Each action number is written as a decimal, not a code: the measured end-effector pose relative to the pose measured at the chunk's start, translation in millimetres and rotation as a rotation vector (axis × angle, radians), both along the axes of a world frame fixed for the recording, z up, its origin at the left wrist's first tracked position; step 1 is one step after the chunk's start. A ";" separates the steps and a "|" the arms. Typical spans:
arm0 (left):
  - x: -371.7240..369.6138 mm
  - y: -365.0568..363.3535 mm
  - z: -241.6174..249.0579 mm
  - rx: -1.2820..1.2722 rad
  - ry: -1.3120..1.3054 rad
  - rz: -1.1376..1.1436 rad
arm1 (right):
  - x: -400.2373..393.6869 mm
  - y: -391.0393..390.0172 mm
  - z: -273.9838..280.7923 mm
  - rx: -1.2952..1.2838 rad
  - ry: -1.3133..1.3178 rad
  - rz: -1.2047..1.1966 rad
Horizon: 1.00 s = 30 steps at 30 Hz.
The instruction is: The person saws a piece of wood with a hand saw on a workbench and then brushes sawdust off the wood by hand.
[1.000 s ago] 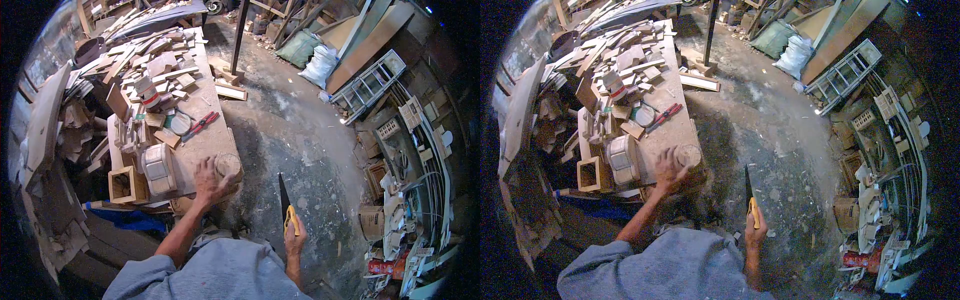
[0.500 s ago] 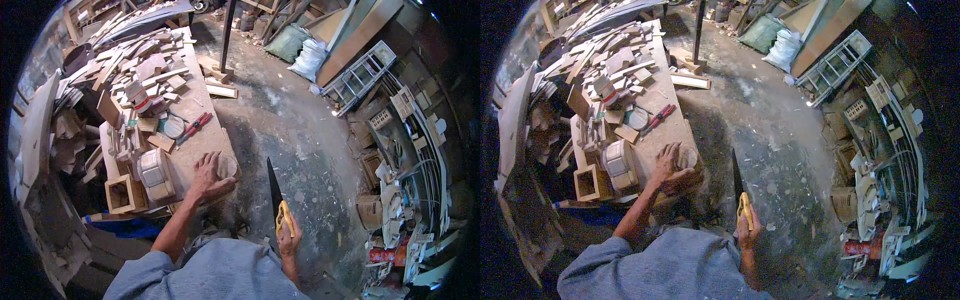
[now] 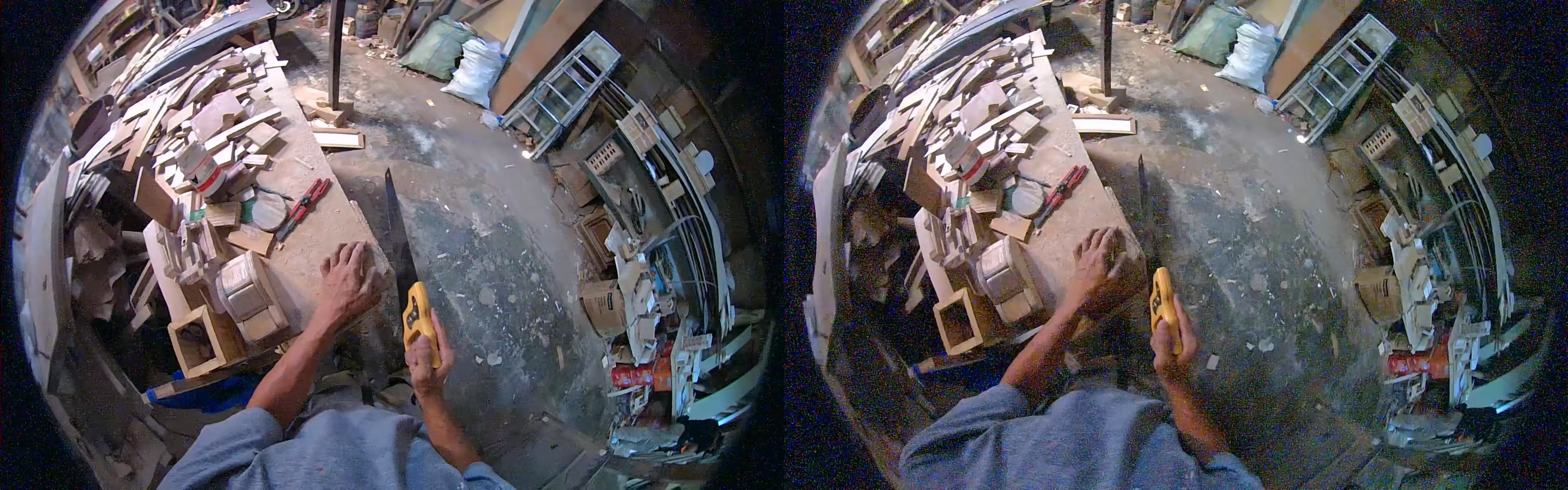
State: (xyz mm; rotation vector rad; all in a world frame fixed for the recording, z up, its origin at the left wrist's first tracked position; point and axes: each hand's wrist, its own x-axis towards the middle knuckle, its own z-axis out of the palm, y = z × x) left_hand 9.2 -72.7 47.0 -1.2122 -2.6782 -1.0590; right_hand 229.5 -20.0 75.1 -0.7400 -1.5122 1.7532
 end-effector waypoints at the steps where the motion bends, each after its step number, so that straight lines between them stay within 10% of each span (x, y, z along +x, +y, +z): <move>1: 3.1 3.3 -0.3 -0.006 0.032 0.022 | -4.9 -3.7 0.6 0.011 0.001 -0.006; 30: 9.5 10.7 -1.5 -0.126 0.084 0.126 | -21.9 -18.2 -14.3 0.282 -0.109 -0.039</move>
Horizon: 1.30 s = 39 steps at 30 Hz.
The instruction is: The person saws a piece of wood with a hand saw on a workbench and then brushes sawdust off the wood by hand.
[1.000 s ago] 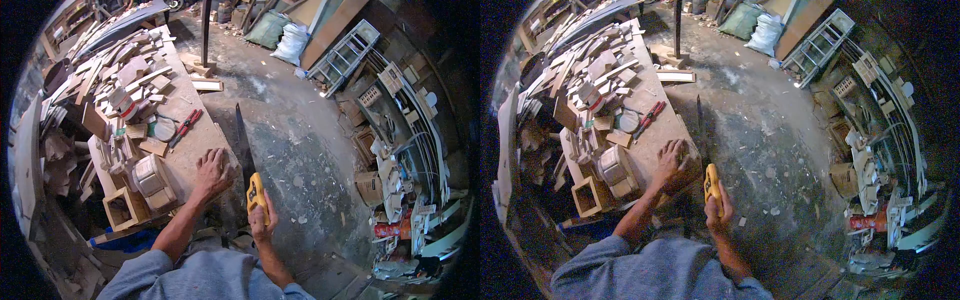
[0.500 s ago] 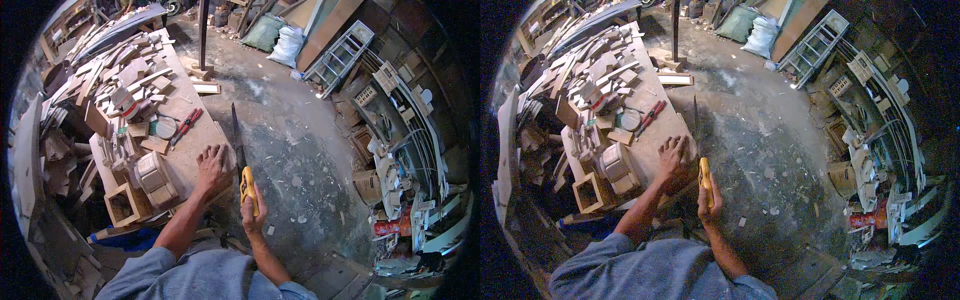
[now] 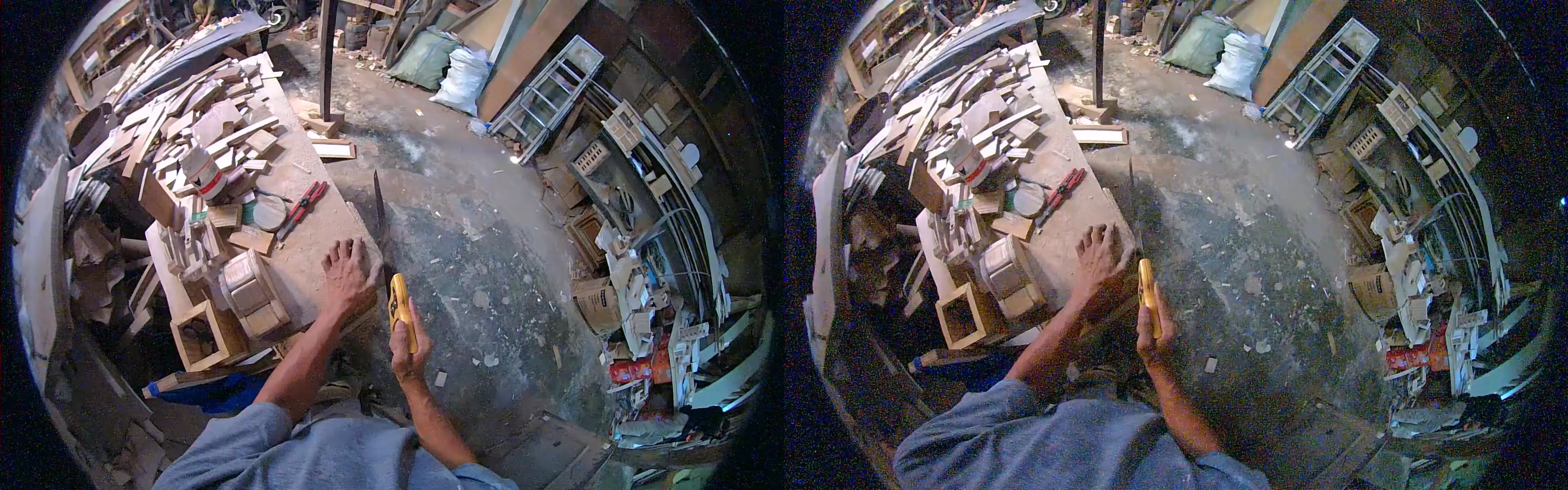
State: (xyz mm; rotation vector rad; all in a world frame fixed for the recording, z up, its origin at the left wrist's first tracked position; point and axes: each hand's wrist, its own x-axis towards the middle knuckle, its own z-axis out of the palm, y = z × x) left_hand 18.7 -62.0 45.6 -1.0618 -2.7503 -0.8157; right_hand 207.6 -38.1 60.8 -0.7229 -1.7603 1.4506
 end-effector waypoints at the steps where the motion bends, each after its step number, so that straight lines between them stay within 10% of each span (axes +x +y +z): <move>1: -1.1 -0.5 -1.8 0.020 0.011 -0.019 | 0.4 -0.4 3.3 -0.030 -0.005 0.004; 21: -16.5 -63.7 -26.4 0.341 -0.105 -0.031 | 0.5 4.6 19.9 -0.132 0.016 0.065; 39: -15.5 -48.1 4.0 0.002 -0.111 -0.140 | -0.7 11.7 25.0 -0.104 0.000 0.073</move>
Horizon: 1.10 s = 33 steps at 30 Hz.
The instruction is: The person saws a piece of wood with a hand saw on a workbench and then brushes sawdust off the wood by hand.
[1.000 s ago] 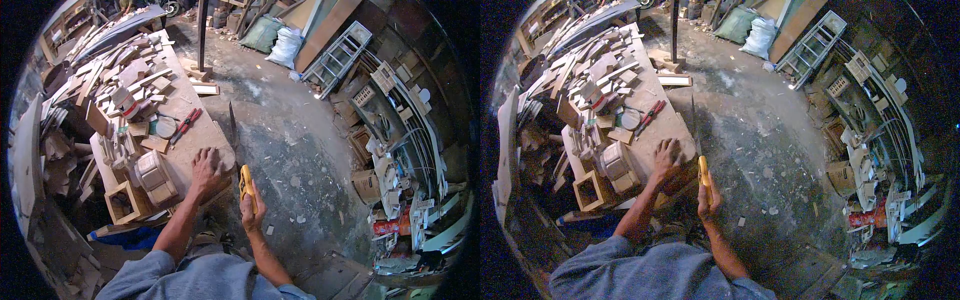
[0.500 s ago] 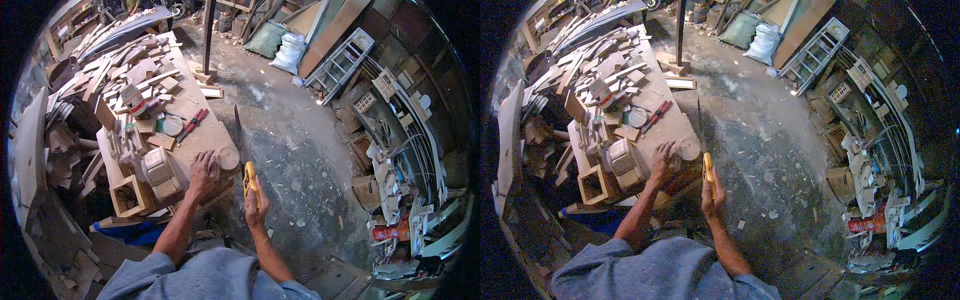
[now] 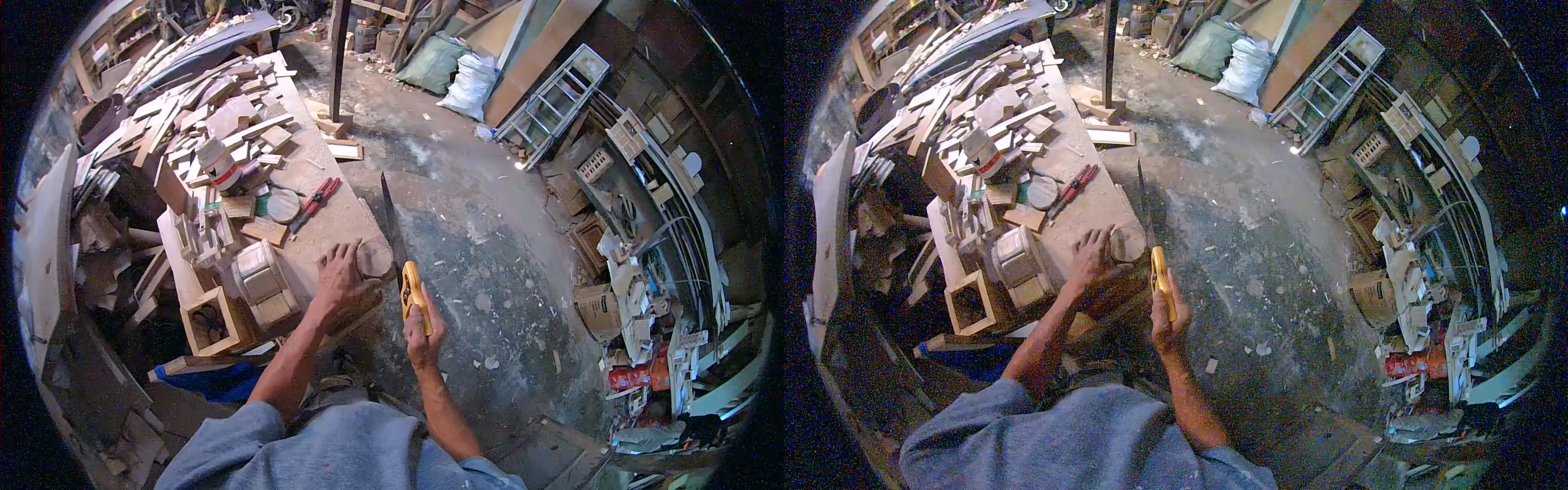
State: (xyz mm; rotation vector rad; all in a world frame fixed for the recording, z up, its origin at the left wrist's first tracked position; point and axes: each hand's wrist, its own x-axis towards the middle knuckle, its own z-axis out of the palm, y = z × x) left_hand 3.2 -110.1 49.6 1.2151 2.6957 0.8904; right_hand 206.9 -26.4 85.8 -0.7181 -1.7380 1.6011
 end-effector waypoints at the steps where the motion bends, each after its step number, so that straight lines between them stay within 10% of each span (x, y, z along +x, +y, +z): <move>1: 0.0 -1.1 -0.8 -0.003 -0.003 0.003 | -0.4 1.1 1.0 -0.004 -0.007 0.006; 33: 13.9 48.2 11.8 0.004 0.260 0.071 | -4.2 -2.8 -11.0 0.016 0.069 -0.047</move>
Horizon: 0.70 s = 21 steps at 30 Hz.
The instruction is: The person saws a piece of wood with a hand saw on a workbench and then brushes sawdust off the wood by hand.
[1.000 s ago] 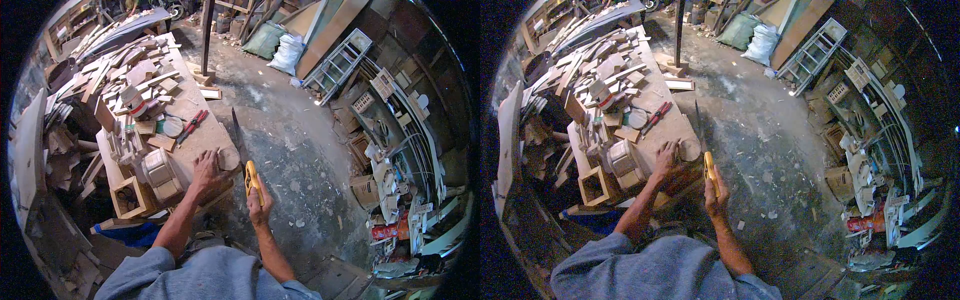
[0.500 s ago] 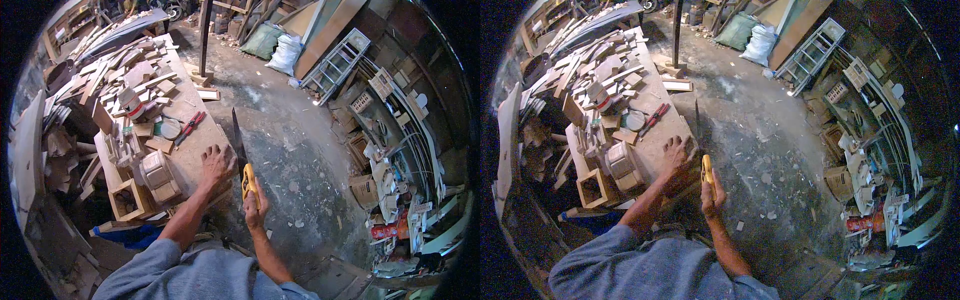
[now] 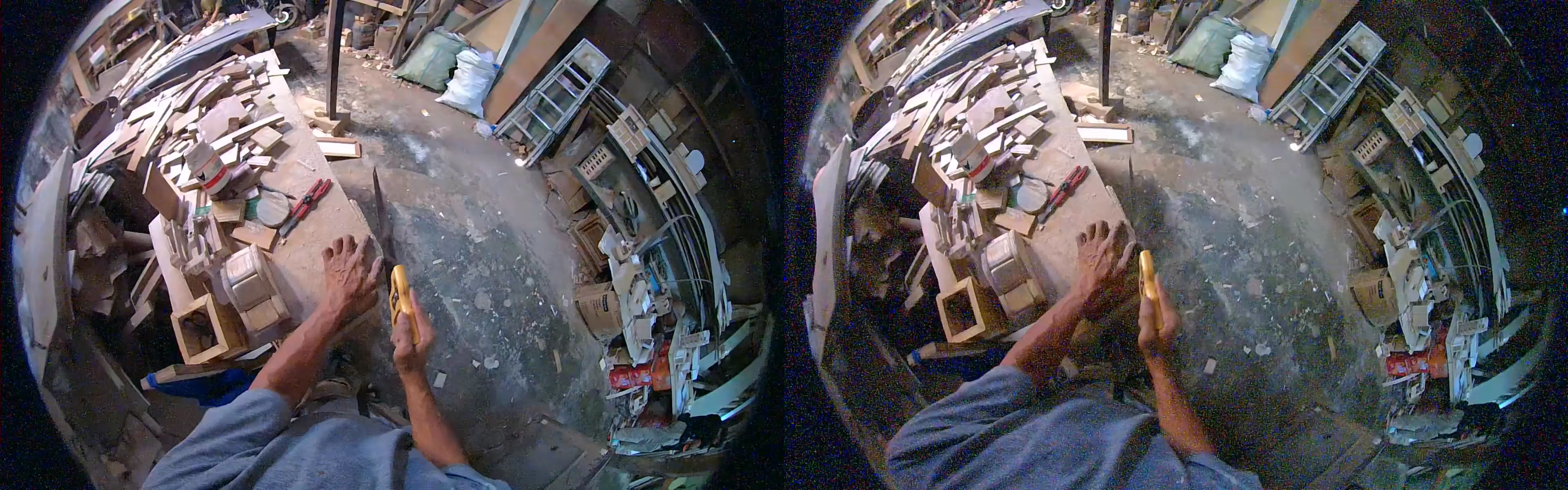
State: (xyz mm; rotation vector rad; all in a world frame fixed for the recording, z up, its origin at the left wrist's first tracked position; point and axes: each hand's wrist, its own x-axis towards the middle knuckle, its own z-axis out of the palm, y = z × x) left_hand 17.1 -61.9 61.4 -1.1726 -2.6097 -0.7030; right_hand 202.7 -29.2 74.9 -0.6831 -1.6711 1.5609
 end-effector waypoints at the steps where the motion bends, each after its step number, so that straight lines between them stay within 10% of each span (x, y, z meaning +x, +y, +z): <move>1: -1.5 -0.4 -6.1 -0.008 0.007 0.004 | -1.1 -1.0 7.9 -0.110 0.017 0.006; 11: -15.2 1.8 -35.0 -0.020 0.065 -0.001 | 22.9 2.1 4.9 -0.043 0.112 -0.170; 13: 6.0 -5.5 20.5 -0.004 -0.071 -0.027 | 32.9 12.5 22.5 -0.093 0.173 -0.180; 21: -39.2 -9.7 -53.7 0.457 -0.301 -0.031 | 35.2 -4.8 0.4 -0.035 0.028 -0.048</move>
